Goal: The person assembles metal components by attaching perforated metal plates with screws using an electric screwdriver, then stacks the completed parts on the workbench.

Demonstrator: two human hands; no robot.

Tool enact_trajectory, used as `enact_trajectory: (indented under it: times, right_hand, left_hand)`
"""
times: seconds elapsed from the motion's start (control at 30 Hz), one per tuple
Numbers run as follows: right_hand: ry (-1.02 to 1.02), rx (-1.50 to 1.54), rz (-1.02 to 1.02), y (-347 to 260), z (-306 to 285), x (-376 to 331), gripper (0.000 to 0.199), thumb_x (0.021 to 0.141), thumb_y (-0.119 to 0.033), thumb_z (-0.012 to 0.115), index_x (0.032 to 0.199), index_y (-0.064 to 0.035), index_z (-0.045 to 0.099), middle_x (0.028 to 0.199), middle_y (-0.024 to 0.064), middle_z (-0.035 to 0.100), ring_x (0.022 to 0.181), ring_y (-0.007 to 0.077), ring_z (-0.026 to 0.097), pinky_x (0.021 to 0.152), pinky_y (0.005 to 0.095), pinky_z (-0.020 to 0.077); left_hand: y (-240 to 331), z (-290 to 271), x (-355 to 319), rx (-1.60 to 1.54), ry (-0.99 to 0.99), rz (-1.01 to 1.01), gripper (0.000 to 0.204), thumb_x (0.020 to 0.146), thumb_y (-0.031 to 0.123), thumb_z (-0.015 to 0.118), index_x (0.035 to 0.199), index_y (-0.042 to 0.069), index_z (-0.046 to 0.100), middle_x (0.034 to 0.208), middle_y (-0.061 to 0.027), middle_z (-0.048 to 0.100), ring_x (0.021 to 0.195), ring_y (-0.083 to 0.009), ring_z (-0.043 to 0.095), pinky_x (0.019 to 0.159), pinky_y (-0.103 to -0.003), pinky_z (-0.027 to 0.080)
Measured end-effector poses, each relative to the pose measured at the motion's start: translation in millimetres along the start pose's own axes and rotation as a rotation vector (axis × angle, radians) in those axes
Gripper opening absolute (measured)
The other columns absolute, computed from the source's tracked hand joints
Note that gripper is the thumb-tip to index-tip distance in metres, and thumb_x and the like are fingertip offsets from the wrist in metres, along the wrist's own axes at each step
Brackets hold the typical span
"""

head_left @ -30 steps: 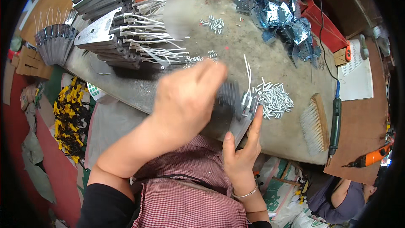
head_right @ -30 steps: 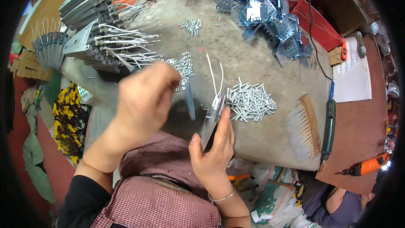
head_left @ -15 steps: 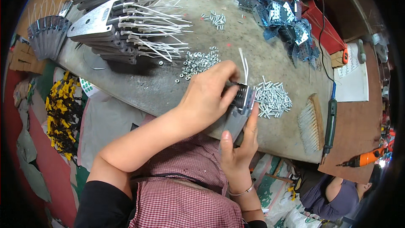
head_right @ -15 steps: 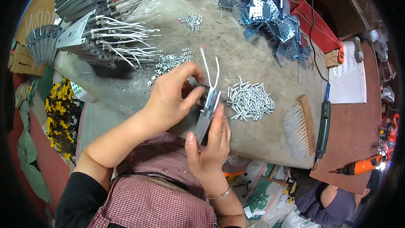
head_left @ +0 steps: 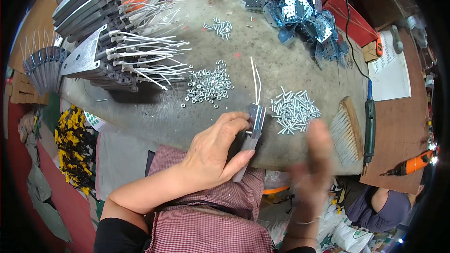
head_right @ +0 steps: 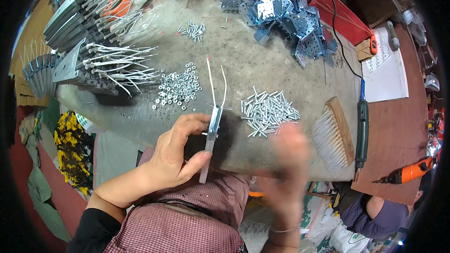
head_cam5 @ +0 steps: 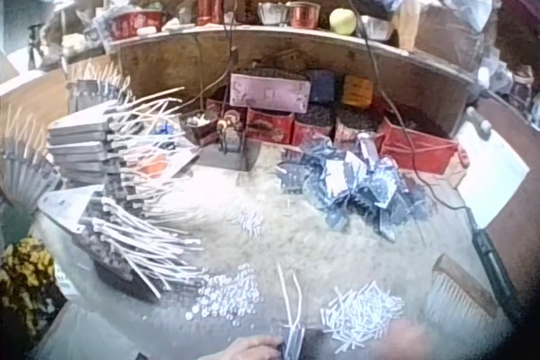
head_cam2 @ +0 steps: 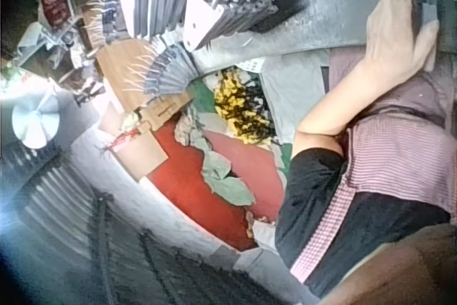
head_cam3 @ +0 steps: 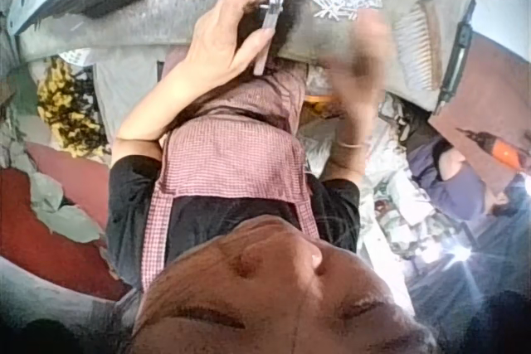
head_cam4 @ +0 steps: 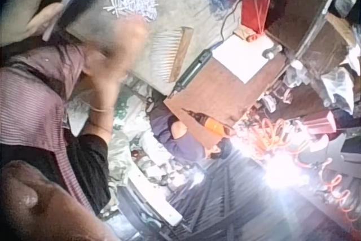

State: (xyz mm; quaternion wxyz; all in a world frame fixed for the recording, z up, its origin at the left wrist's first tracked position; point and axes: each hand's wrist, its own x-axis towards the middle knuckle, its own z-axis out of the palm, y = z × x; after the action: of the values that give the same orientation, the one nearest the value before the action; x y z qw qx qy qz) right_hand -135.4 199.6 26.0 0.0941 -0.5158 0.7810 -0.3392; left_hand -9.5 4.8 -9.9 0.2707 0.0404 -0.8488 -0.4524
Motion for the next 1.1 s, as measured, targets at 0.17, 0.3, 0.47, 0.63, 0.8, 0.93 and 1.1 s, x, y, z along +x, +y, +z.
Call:
enact_trajectory:
  times: [0.17, 0.3, 0.47, 0.63, 0.8, 0.93, 1.1]
  right_hand:
    - [0.434, -0.834, 0.575, 143.5, -134.8, -62.1, 0.052, 0.082, -0.017, 0.062, 0.13, -0.0021, 0.048, 0.124, 0.0245, 0.051, 0.116, 0.0404, 0.047, 0.102, 0.0428, 0.0333]
    - [0.28, -0.899, 0.859, 190.1, -161.8, -79.2, 0.056, 0.081, -0.02, 0.063, 0.132, -0.006, 0.045, 0.125, 0.0251, 0.052, 0.117, 0.0385, 0.049, 0.094, 0.0436, 0.0403]
    - [0.303, -0.771, 0.812, 214.7, -179.6, -81.1, 0.055, 0.08, -0.016, 0.063, 0.132, -0.005, 0.046, 0.113, 0.0228, 0.06, 0.105, 0.0359, 0.058, 0.088, 0.0391, 0.0448]
    - [0.646, 0.383, 0.584, 184.5, -196.6, -79.9, 0.057, 0.086, -0.02, 0.062, 0.134, 0.0014, 0.039, 0.099, 0.0078, 0.055, 0.088, 0.0184, 0.052, 0.082, 0.0272, 0.0423]
    - [0.595, 1.368, 0.133, 44.9, -116.0, -26.4, 0.061, 0.086, -0.025, 0.06, 0.133, 0.0014, 0.031, 0.09, 0.0072, 0.042, 0.084, 0.018, 0.045, 0.087, 0.0359, 0.0386]
    - [0.851, 1.561, -0.058, 24.5, -45.2, 1.1, 0.052, 0.088, -0.03, 0.053, 0.126, 0.002, 0.038, 0.081, 0.0046, 0.042, 0.077, 0.0163, 0.047, 0.082, 0.0359, 0.0438]
    - [1.402, 1.397, 0.194, 14.6, 5.7, 31.0, 0.037, 0.091, -0.037, 0.042, 0.103, -0.0021, 0.044, 0.078, 0.0017, 0.041, 0.072, 0.0107, 0.046, 0.071, 0.0269, 0.0449]
  left_hand:
    - [4.2, -2.3, 3.2, -0.025, 0.02, 0.026, 0.043, 0.078, 0.018, 0.068, 0.111, 0.0, 0.045, 0.109, -0.0196, 0.055, 0.09, -0.0359, 0.059, 0.074, -0.039, 0.05]
    - [5.3, -26.9, -2.3, 0.235, 0.018, 0.062, 0.038, 0.074, 0.019, 0.072, 0.101, 0.001, 0.054, 0.096, -0.0154, 0.06, 0.084, -0.0322, 0.06, 0.07, -0.037, 0.05]
    - [-19.2, -69.9, -1.2, 0.656, 0.109, -0.07, 0.025, 0.065, 0.003, 0.073, 0.086, 0.005, 0.06, 0.079, -0.0087, 0.057, 0.071, -0.0285, 0.055, 0.061, -0.036, 0.046]
    - [-24.7, -71.6, 7.0, 0.787, -0.061, 0.008, 0.016, 0.07, 0.004, 0.068, 0.083, 0.004, 0.058, 0.084, -0.0094, 0.055, 0.079, -0.0279, 0.056, 0.065, -0.037, 0.047]
    - [-18.3, -73.8, 17.3, 0.675, -0.168, 0.059, 0.016, 0.069, 0.0, 0.068, 0.081, 0.002, 0.059, 0.077, -0.0107, 0.056, 0.071, -0.0299, 0.058, 0.063, -0.036, 0.049]
    - [3.5, -44.9, 20.6, 0.149, -0.086, -0.065, 0.012, 0.072, -0.002, 0.069, 0.082, 0.0, 0.063, 0.076, -0.0101, 0.062, 0.068, -0.024, 0.062, 0.061, -0.031, 0.049]
    - [3.6, -21.5, 18.2, -0.284, 0.061, -0.239, 0.008, 0.076, 0.0, 0.068, 0.084, -0.001, 0.066, 0.078, -0.0075, 0.065, 0.07, -0.0148, 0.061, 0.063, -0.026, 0.047]
